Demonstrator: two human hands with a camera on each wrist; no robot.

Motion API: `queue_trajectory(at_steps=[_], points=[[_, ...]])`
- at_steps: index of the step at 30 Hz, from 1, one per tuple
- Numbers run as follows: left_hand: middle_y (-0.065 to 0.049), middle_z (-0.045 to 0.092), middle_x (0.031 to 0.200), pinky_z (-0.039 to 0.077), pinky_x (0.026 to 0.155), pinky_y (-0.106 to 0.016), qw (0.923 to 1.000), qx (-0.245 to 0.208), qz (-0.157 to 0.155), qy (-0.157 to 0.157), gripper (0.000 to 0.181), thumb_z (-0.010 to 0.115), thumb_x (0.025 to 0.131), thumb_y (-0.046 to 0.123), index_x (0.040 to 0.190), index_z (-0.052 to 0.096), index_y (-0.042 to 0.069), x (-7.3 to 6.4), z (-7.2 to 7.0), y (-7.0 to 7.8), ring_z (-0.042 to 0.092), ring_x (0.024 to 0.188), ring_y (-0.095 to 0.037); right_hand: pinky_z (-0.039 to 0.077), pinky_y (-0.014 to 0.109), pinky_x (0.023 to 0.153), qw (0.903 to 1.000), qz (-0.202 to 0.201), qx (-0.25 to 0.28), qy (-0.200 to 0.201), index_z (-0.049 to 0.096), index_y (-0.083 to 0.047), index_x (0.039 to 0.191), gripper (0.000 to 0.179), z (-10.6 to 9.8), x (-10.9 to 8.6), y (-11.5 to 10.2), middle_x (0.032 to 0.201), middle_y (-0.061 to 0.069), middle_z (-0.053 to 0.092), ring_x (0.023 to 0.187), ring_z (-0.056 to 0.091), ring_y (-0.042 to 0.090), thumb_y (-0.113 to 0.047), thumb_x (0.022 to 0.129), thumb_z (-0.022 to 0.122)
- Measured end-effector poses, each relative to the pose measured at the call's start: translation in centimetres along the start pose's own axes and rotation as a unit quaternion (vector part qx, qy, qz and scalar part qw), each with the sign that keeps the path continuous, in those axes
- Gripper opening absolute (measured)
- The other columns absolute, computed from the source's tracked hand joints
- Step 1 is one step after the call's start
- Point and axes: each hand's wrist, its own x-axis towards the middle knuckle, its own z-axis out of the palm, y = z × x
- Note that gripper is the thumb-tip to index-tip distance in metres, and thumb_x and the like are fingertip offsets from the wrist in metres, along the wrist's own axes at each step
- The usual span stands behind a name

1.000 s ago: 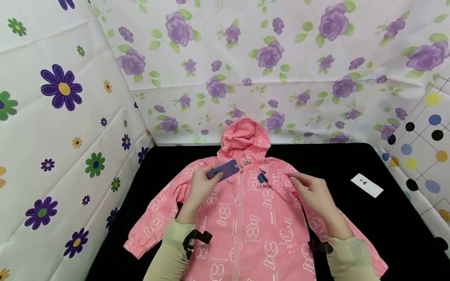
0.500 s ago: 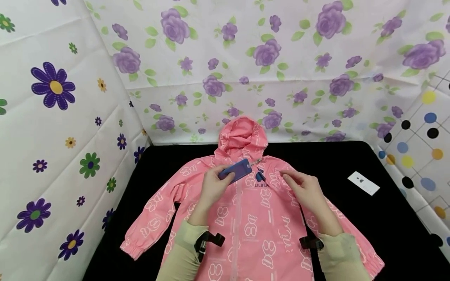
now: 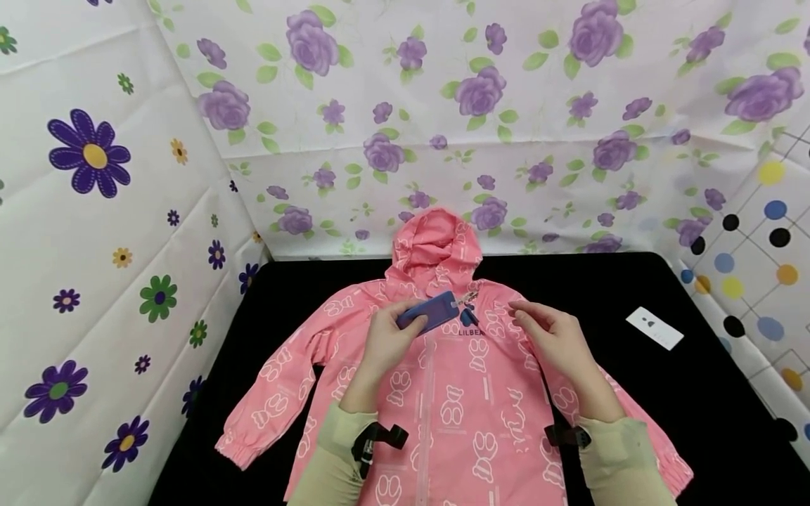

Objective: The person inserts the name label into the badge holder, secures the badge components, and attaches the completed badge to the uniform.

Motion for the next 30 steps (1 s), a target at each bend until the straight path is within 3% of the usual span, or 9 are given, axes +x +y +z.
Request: queue_trajectory(at_steps=[9, 13, 22, 30], points=[[0.002, 0.075, 0.097, 0.056, 0.071, -0.026, 0.9991, 0.014, -0.011, -0.038, 0.024, 0.078, 0.086, 0.011, 0.109, 0.077, 0.020, -0.1, -0.3, 0.2, 0.067, 0.080, -0.013, 0.050, 0.013, 0.086, 0.9955, 0.026, 0.083, -0.037, 0.063, -0.009, 0.133, 0.035, 0.3, 0.4, -0.5, 0.125, 0.010, 0.067, 0.109, 0.066, 0.031, -0.022, 0.101, 0.061], [0.001, 0.075, 0.096, 0.057, 0.070, -0.027, 0.9981, 0.016, -0.010, -0.059, 0.026, 0.077, 0.087, 0.012, 0.111, 0.077, 0.021, -0.1, -0.5, 0.2, 0.068, 0.079, -0.013, 0.051, 0.015, 0.087, 0.9919, 0.031, 0.113, -0.049, 0.063, -0.009, 0.133, 0.038, 0.9, 0.7, -0.2, 0.127, 0.011, 0.066, 0.113, 0.065, 0.028, -0.020, 0.098, 0.066], [0.001, 0.074, 0.096, 0.058, 0.073, -0.027, 0.9969, 0.019, -0.021, -0.073, 0.026, 0.078, 0.087, 0.015, 0.112, 0.076, 0.022, 0.0, -0.6, 0.3, 0.068, 0.081, -0.012, 0.054, 0.019, 0.087, 0.9906, 0.035, 0.118, -0.059, 0.062, -0.014, 0.134, 0.041, 1.6, 1.7, -0.4, 0.123, 0.008, 0.068, 0.109, 0.066, 0.021, -0.024, 0.095, 0.070], [-0.002, 0.073, 0.104, 0.059, 0.077, -0.029, 0.9923, 0.011, -0.026, -0.121, 0.025, 0.074, 0.091, 0.015, 0.116, 0.074, 0.018, -0.3, -0.4, 0.4, 0.069, 0.086, -0.014, 0.056, 0.023, 0.085, 0.9829, 0.052, 0.155, -0.085, 0.059, -0.009, 0.137, 0.052, 2.4, 1.7, -0.5, 0.122, 0.015, 0.068, 0.106, 0.068, 0.027, -0.014, 0.088, 0.077]])
